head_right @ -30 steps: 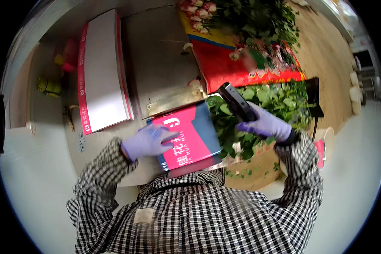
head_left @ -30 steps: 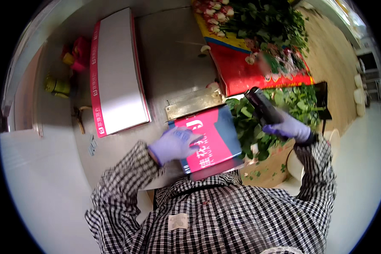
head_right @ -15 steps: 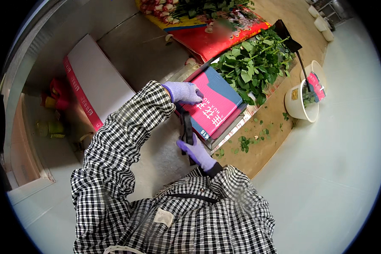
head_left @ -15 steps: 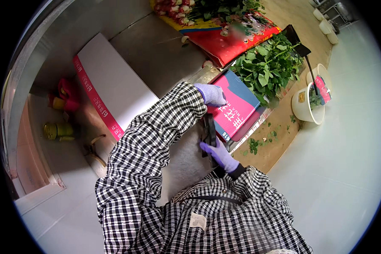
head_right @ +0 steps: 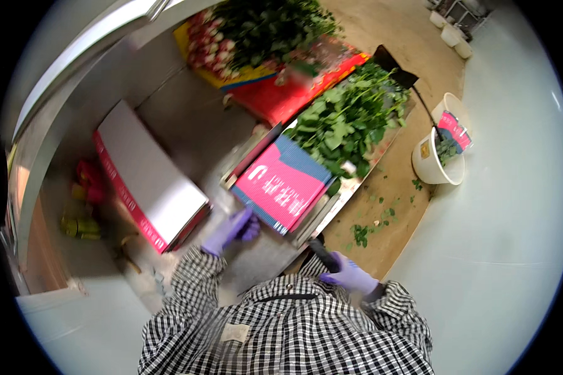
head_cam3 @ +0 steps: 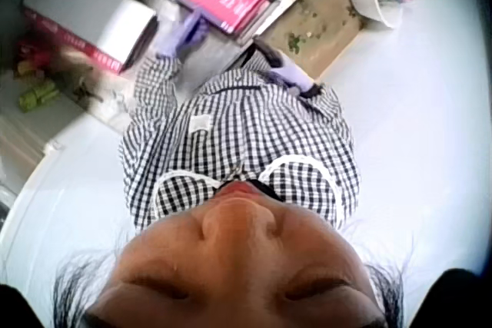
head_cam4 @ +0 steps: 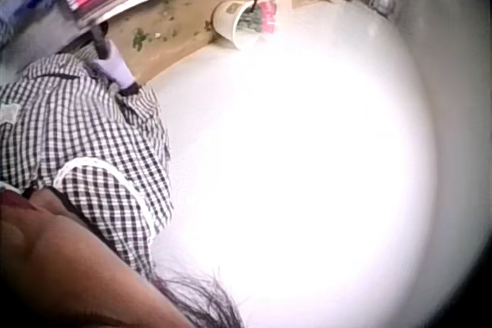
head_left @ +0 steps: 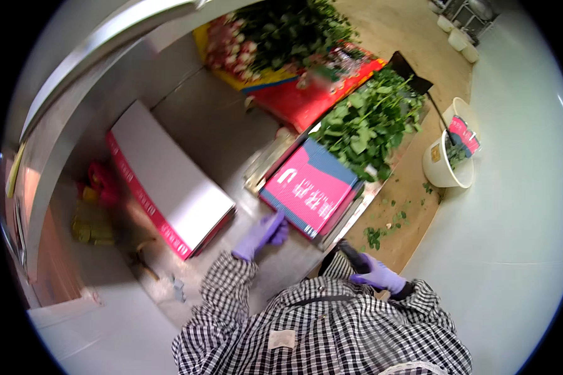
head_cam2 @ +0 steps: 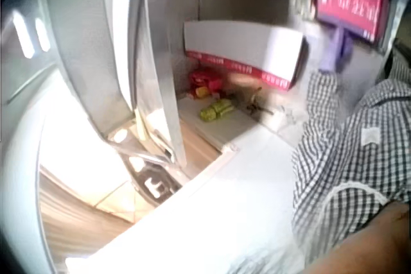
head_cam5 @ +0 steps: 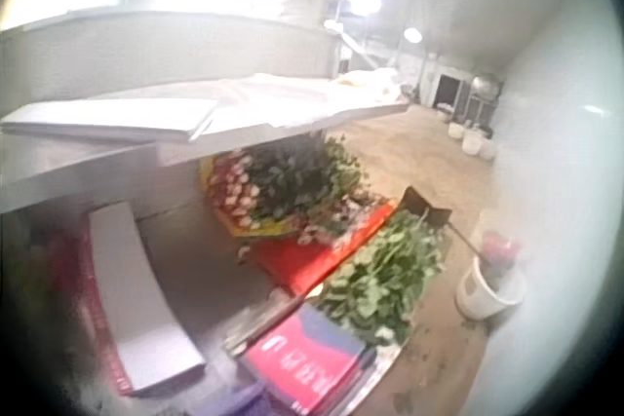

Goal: The person arranges pink roses into a rectangular box lined with white paper, then closes the box and places it aside. The person repeats this process with additional roses, trimming stems and removing leaves as needed.

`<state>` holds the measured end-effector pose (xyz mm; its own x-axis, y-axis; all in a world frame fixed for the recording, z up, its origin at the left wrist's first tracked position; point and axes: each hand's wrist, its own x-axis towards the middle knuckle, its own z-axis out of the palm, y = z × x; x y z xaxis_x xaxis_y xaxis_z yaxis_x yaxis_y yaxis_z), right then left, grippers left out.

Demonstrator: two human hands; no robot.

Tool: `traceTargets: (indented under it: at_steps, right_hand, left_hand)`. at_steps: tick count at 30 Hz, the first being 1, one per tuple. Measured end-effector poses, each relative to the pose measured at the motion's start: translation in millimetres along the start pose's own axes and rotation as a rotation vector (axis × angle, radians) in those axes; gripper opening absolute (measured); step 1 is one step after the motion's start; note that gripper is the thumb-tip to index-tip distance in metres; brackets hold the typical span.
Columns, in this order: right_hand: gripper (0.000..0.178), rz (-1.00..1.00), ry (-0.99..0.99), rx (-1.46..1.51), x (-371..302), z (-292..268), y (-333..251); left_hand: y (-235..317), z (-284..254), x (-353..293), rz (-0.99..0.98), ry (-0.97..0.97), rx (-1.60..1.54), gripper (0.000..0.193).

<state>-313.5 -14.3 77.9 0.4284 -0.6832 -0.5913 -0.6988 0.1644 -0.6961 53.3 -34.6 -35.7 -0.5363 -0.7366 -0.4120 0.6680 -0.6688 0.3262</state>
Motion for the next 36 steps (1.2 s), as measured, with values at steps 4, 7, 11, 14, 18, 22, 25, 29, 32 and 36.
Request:
traceTargets:
  at_steps: [4,7,11,14,18,22,25,29,32,36]
  right_hand:
    - [0.064,0.462,0.163,-0.036,25,-118,42]
    - [0.050,0.155,0.153,-0.124,98,-192,68]
    - [0.024,-0.247,-0.209,0.609,260,-233,108]
    - [0.029,-0.380,-0.182,-0.176,340,-214,91]
    - [0.034,-0.479,-0.319,-0.657,295,-256,42]
    - [0.038,-0.555,-0.396,-0.828,249,-330,17]
    - [0.032,-0.853,-0.097,-0.729,258,-384,47]
    - [0.022,-0.604,-0.034,-0.517,280,-468,57]
    - [0.029,-0.598,-0.119,-0.146,302,-517,48]
    - [0.037,-0.887,-0.566,-0.491,334,-584,96]
  left_hand:
    - [-10,105,31,0.499,0.505,0.444,0.030]
    - [36,217,14,0.709,0.426,0.409,0.015]
    - [59,328,9,0.862,0.682,0.592,0.015]
    - [38,360,2,0.843,1.081,0.610,0.022]
    - [-2,320,5,0.905,1.288,0.599,0.029]
    - [-32,338,43,0.784,1.227,0.262,0.049]
    - [-43,310,102,0.936,1.171,0.291,0.042]
    - [-9,326,182,0.953,1.010,0.151,0.037]
    - [6,302,239,0.871,0.947,0.178,0.024]
    - [-9,224,314,0.704,0.925,0.103,0.022]
